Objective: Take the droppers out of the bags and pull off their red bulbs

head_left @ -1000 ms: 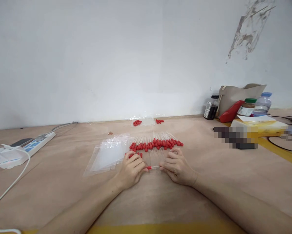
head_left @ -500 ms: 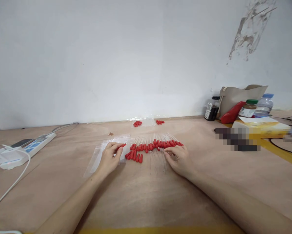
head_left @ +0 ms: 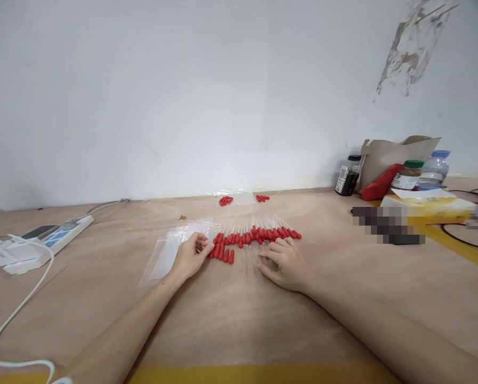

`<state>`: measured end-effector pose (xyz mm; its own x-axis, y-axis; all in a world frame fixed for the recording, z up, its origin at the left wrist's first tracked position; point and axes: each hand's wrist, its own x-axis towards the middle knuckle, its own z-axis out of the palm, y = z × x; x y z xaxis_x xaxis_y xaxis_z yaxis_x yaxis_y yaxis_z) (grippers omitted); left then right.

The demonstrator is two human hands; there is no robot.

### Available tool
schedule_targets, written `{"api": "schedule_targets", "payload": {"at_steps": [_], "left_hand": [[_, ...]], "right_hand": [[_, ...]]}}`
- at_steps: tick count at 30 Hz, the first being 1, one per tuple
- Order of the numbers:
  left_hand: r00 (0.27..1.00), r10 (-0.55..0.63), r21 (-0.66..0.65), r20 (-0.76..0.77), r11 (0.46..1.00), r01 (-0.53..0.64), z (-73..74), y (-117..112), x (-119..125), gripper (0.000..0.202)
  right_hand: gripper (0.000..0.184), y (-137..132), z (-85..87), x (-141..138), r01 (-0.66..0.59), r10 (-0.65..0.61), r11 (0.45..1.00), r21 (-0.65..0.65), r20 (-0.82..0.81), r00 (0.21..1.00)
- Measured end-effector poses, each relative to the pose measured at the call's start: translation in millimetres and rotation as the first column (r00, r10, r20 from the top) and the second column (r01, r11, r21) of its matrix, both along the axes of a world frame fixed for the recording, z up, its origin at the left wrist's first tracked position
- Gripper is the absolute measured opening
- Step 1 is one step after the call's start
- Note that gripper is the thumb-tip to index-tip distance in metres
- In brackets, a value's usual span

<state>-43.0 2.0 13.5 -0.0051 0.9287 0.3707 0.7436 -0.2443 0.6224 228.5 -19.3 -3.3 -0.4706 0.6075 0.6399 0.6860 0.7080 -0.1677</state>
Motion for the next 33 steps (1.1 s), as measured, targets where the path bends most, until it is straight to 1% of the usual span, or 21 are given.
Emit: {"api": "schedule_targets", "payload": {"at_steps": [4, 9, 12, 15, 18, 21, 23, 25, 28, 30, 33], "left_hand": [[1.0, -0.014, -0.006, 0.02, 1.0, 0.014, -2.7, 1.2, -2.1, 0.027], [0.999, 0.038, 0.002, 0.006, 0.999, -0.038, -1.5, 1.2, -6.2, 0.024], [0.999, 0.044, 0.006, 0.027, 0.999, -0.044, -0.7, 2.4, -7.0, 0.023], [0.998, 0.048, 0.008, 0.04, 0.999, -0.048, -1.0, 3.3, -7.1, 0.022], [0.998, 0.057, -0.008, 0.01, 0.998, -0.057, -1.6, 2.7, -7.0, 0.023], [0.996, 0.082, -0.059, -0.029, 0.995, -0.083, 0.4, 1.7, -6.7, 0.027], [0.994, 0.104, -0.102, -0.031, 0.989, -0.106, 4.4, 3.2, -6.6, 0.031], [0.993, 0.12, -0.146, -0.02, 0.982, -0.122, 10.3, 8.2, -6.7, 0.037], [0.991, 0.134, -0.226, -0.016, 0.965, -0.134, 20.1, 22.2, -5.8, 0.042], [0.989, 0.145, -0.28, -0.031, 0.949, -0.147, 25.0, 33.4, -3.2, 0.038], [0.985, 0.158, -0.344, -0.072, 0.923, -0.173, 28.6, 47.7, 3.8, 0.025]], "right_hand": [[0.027, -1.3, 2.0, 1.7, -0.03, 0.032, 0.999, -0.04, 0.025, 0.999], [0.032, -1.4, 3.1, 2.6, -0.045, 0.047, 0.997, -0.059, 0.037, 0.998], [0.034, -1.3, 3.7, 2.4, -0.058, 0.06, 0.997, -0.06, 0.032, 0.998], [0.03, -0.2, 2.1, 3.1, -0.04, 0.04, 0.998, -0.041, -0.006, 0.999], [0.023, 1.8, -1.6, 6.1, 0.016, -0.018, 1.0, -0.022, -0.063, 0.998], [0.023, 3.6, -4.7, 10.1, 0.057, -0.059, 0.998, -0.02, -0.092, 0.994], [0.023, 4.5, -6.1, 11.8, 0.07, -0.071, 0.997, -0.016, -0.096, 0.993], [0.024, 5.3, -7.2, 12.1, 0.079, -0.079, 0.997, -0.005, -0.104, 0.991], [0.025, 6.1, -8.1, 11.2, 0.081, -0.079, 0.997, 0.014, -0.117, 0.99], [0.025, 6.2, -7.9, 10.8, 0.081, -0.078, 0.996, 0.023, -0.121, 0.99], [0.024, 5.8, -6.8, 11.2, 0.084, -0.08, 0.996, 0.031, -0.123, 0.989]]}}
